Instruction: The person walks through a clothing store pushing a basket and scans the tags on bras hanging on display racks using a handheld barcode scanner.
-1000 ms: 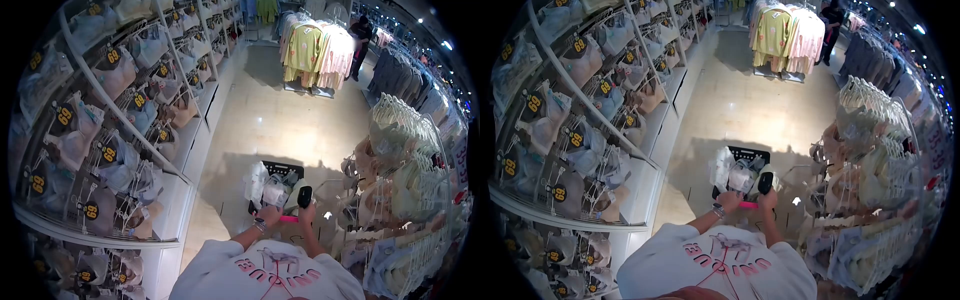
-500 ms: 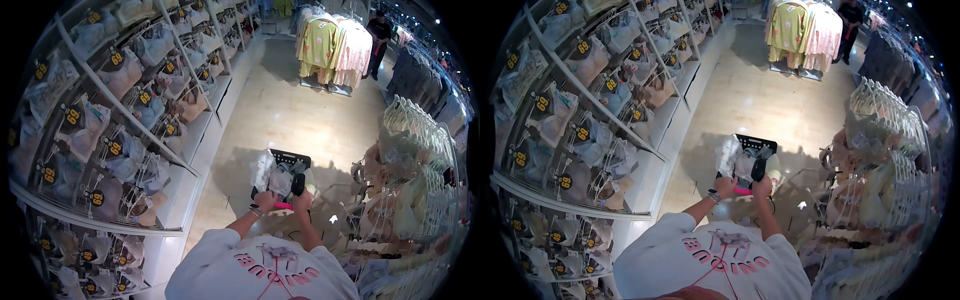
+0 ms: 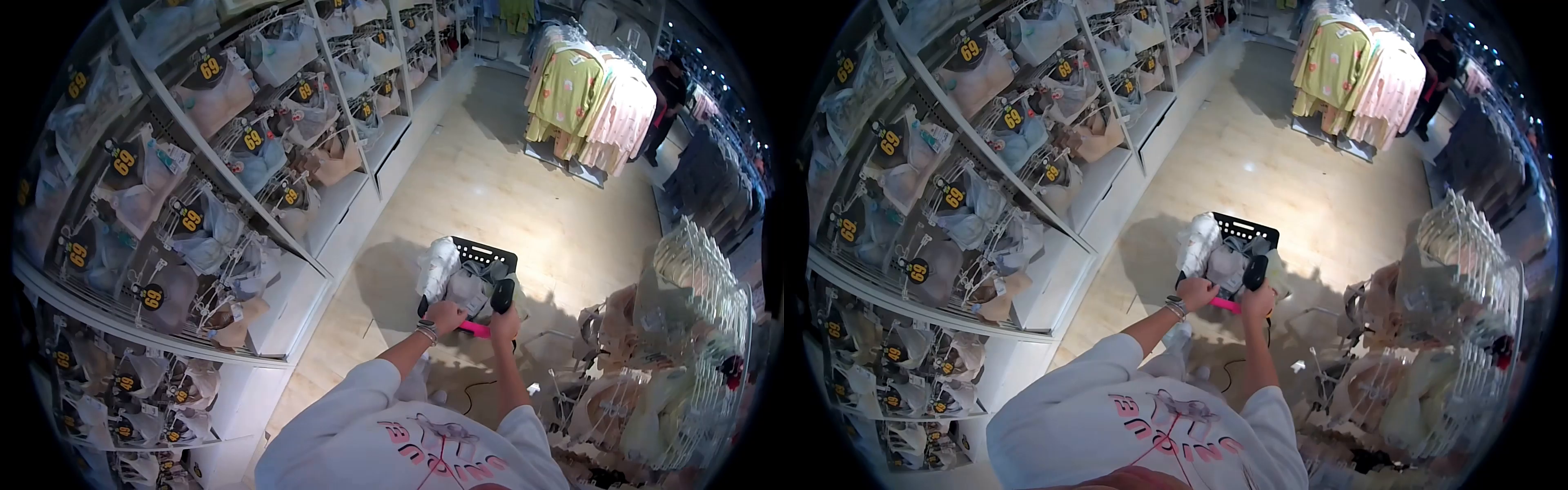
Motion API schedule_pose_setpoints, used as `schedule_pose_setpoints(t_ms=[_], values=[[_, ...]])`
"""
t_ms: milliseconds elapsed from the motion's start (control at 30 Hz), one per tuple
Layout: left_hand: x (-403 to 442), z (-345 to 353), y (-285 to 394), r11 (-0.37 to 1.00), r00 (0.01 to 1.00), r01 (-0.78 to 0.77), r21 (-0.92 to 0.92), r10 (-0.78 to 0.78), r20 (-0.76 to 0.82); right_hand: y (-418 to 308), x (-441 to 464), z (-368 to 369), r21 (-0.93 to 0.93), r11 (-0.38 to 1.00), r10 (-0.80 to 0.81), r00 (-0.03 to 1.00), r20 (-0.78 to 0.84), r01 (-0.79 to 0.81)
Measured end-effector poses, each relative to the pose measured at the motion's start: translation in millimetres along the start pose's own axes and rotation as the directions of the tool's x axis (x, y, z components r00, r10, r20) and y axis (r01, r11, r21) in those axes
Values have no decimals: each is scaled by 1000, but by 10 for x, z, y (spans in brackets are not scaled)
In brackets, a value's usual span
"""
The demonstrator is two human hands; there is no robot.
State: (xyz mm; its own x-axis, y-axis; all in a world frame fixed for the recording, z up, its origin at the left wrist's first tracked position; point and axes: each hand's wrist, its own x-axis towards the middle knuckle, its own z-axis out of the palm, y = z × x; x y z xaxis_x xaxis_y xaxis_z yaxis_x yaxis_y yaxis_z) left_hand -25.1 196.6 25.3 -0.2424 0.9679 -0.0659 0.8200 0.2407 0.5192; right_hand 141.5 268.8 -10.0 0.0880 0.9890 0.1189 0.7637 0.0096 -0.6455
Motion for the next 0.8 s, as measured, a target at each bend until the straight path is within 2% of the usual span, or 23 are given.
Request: schedule_pose_setpoints(t_ms=[200, 300, 467, 567, 733, 800], values=[[507, 50, -14, 998, 995, -28, -58, 33, 90, -79, 564, 109, -61, 997, -44, 999, 31, 46], [787, 13, -46, 997, 990, -62, -37, 66, 127, -233, 802, 135, -54, 998, 16, 999, 41, -14], [1229, -28, -67, 993, 970, -105, -46, 112, 214, -404, 1230, 208, -71, 997, 9, 996, 89, -2], [1434, -28, -127, 981, 956, -172, -92, 189, 224, -308, 1578, 421, -38, 999, -27, 994, 110, 31], [1656, -144, -229, 958, 959, -256, -130, 268, 86, -347, 1899, 547, 2, 998, -64, 987, 147, 64], [1783, -155, -221, 955, 957, -263, -139, 276, 87, -386, 2024, 590, -54, 996, -66, 988, 139, 74]])
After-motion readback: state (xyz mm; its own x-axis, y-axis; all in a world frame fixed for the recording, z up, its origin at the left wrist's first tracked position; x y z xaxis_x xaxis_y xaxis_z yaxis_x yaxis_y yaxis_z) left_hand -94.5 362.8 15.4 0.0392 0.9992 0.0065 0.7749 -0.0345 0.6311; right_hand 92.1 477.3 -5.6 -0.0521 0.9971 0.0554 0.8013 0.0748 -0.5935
